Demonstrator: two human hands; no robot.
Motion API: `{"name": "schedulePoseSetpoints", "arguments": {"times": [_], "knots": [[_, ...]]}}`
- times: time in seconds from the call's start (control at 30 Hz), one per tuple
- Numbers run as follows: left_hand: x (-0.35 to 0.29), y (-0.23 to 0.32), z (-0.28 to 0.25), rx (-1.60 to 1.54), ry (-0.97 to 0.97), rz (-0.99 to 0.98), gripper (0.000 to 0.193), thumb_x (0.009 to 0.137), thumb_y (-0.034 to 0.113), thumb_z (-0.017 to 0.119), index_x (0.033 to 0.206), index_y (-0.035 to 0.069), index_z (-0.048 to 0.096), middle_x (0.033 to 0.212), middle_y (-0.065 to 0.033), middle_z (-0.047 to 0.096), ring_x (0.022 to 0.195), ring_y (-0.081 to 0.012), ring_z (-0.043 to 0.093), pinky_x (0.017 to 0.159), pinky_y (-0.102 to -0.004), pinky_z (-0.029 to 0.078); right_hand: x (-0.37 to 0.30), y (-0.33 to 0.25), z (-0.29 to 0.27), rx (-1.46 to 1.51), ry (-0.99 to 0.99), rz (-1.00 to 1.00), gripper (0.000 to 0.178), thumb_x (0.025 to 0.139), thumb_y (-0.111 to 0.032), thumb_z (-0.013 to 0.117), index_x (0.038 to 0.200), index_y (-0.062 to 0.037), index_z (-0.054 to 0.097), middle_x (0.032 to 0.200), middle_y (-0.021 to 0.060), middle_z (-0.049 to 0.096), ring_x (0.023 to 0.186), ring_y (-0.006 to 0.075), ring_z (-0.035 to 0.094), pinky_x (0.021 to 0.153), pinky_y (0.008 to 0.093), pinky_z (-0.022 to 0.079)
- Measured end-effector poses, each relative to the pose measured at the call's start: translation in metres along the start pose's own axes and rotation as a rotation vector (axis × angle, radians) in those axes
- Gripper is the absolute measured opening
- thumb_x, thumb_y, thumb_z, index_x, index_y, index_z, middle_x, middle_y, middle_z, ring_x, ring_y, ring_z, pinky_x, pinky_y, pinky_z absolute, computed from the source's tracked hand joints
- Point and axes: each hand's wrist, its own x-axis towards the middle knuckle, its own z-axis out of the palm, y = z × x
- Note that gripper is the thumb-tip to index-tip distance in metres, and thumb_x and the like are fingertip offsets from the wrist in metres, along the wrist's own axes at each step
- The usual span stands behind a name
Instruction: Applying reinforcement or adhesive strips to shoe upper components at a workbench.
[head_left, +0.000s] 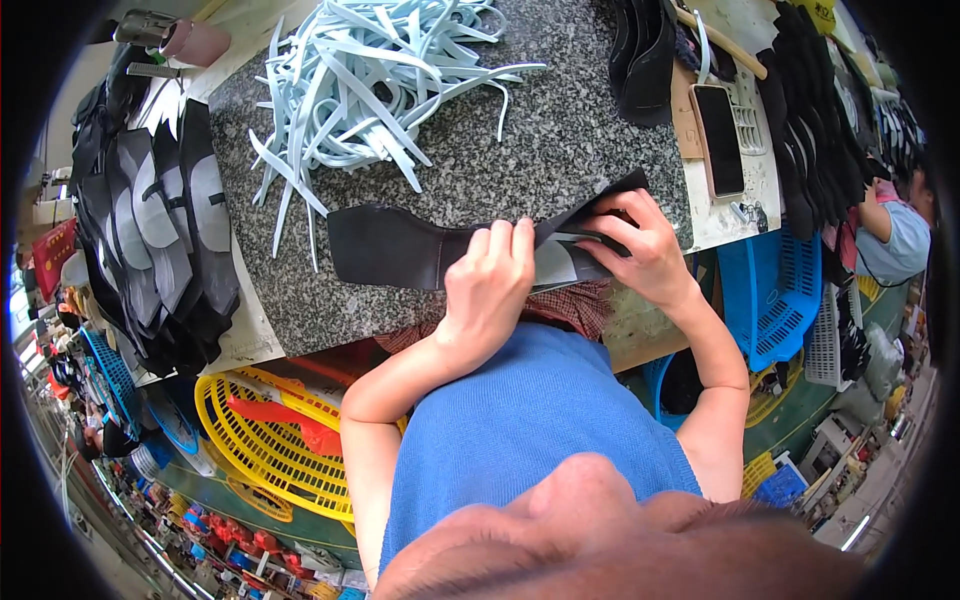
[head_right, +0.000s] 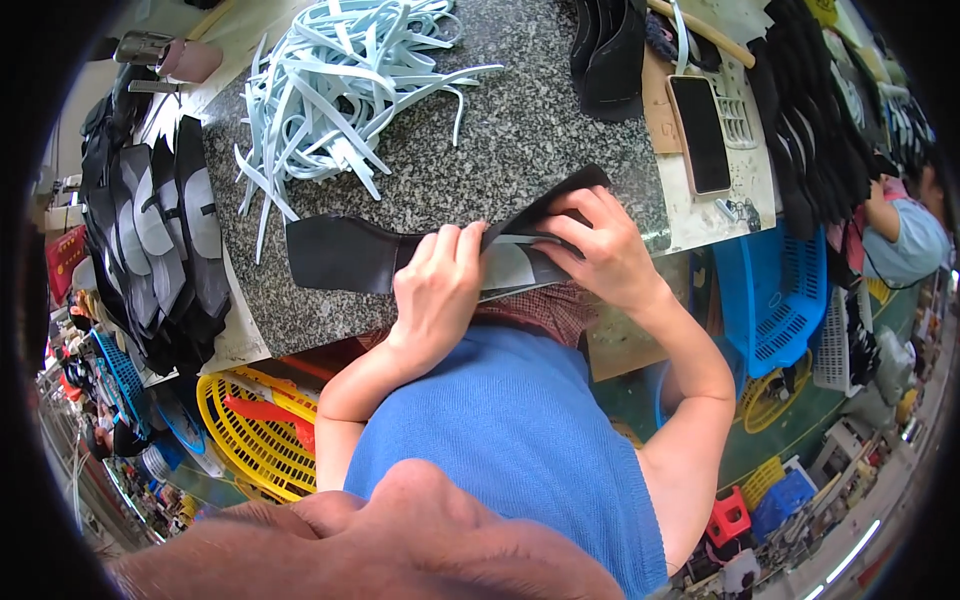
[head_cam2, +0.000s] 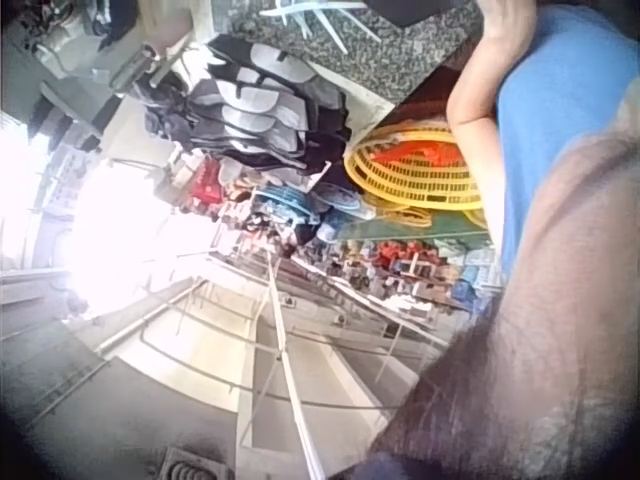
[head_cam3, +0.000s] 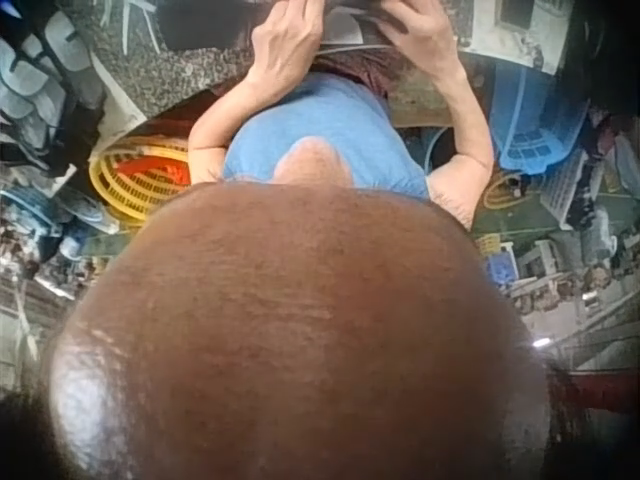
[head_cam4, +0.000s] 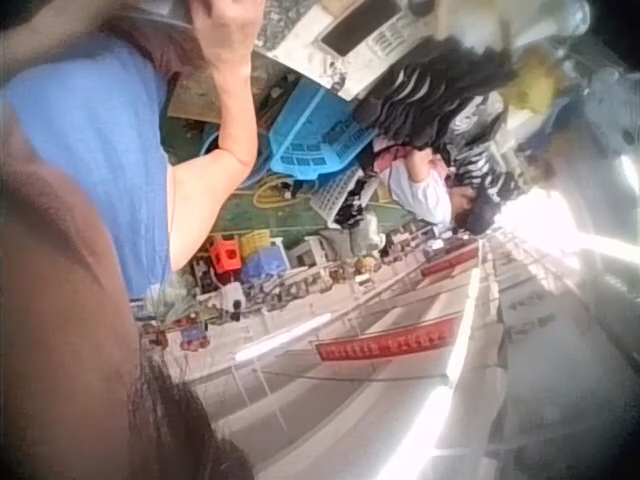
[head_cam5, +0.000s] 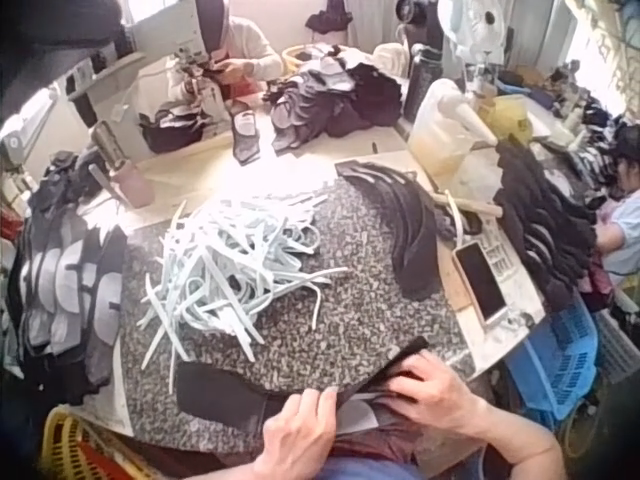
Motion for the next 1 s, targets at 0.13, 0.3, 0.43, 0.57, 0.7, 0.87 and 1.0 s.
{"name": "schedulePoseSetpoints", "arguments": {"times": [0.13,0.3,0.43,0.57,0.7,0.87,1.0], "knots": [[0.007,0.000,0.000,-0.031,-0.080,-0.078,0.008,0.088,0.009,0.066,0.095,0.010,0.062,0.087,-0.0041,0.062,0.079,-0.0198,0.068,0.059,-0.0325,0.055,-0.007,0.010,0.007,0.012,0.001,-0.018,0.019,0.078,-0.009,0.085,0.093,-0.0053,0.073,0.104,0.0079,0.065,0.101,0.0292,0.062,0.087,0.0417,0.053],[0.024,-0.001,-0.005,-0.020,-0.213,-0.100,0.006,0.097,0.011,0.064,0.095,0.007,0.061,0.086,-0.0097,0.068,0.082,-0.0265,0.072,0.065,-0.0388,0.058,-0.010,0.004,0.016,-0.058,0.048,-0.057,0.020,0.076,-0.003,0.083,0.091,-0.0038,0.070,0.104,0.0074,0.065,0.100,0.0278,0.063,0.086,0.0399,0.054],[0.026,-0.001,-0.004,0.060,-0.225,-0.068,0.008,0.090,0.010,0.067,0.091,0.008,0.059,0.084,-0.0071,0.066,0.080,-0.0227,0.072,0.061,-0.0349,0.058,-0.010,0.001,0.016,-0.059,0.083,-0.054,0.023,0.077,0.001,0.083,0.094,-0.0032,0.068,0.104,0.0090,0.066,0.096,0.0291,0.064,0.083,0.0403,0.056],[0.027,-0.001,-0.004,0.088,-0.181,-0.038,0.012,0.083,0.008,0.069,0.088,0.010,0.058,0.081,-0.0040,0.064,0.077,-0.0186,0.071,0.057,-0.0303,0.057,-0.009,0.003,0.012,0.013,0.048,-0.026,0.020,0.080,0.002,0.081,0.093,-0.0033,0.068,0.093,0.0088,0.068,0.086,0.0290,0.066,0.079,0.0392,0.056],[0.028,0.002,-0.008,-0.015,-0.261,-0.126,0.015,0.096,0.020,0.070,0.092,0.008,0.061,0.086,-0.0067,0.067,0.081,-0.0254,0.071,0.064,-0.0389,0.058,-0.005,0.005,0.009,0.164,0.097,0.070,0.016,0.083,0.004,0.080,0.095,-0.0013,0.070,0.089,0.0106,0.071,0.081,0.0288,0.070,0.074,0.0377,0.057],[0.028,0.000,-0.013,-0.067,-0.266,-0.111,0.022,0.091,0.029,0.077,0.093,0.012,0.063,0.089,-0.0028,0.065,0.081,-0.0238,0.070,0.062,-0.0395,0.056,-0.007,0.009,0.015,0.175,0.084,0.146,0.015,0.085,-0.002,0.078,0.096,-0.0043,0.069,0.089,0.0095,0.067,0.081,0.0288,0.068,0.075,0.0393,0.056],[0.024,-0.002,-0.009,-0.073,-0.237,-0.084,0.019,0.090,0.025,0.076,0.094,0.012,0.063,0.087,-0.0021,0.063,0.079,-0.0230,0.069,0.060,-0.0382,0.055,-0.008,0.010,0.021,0.154,0.087,0.222,0.021,0.082,-0.003,0.082,0.095,-0.0026,0.066,0.089,0.0105,0.063,0.080,0.0293,0.065,0.073,0.0397,0.054]]}}
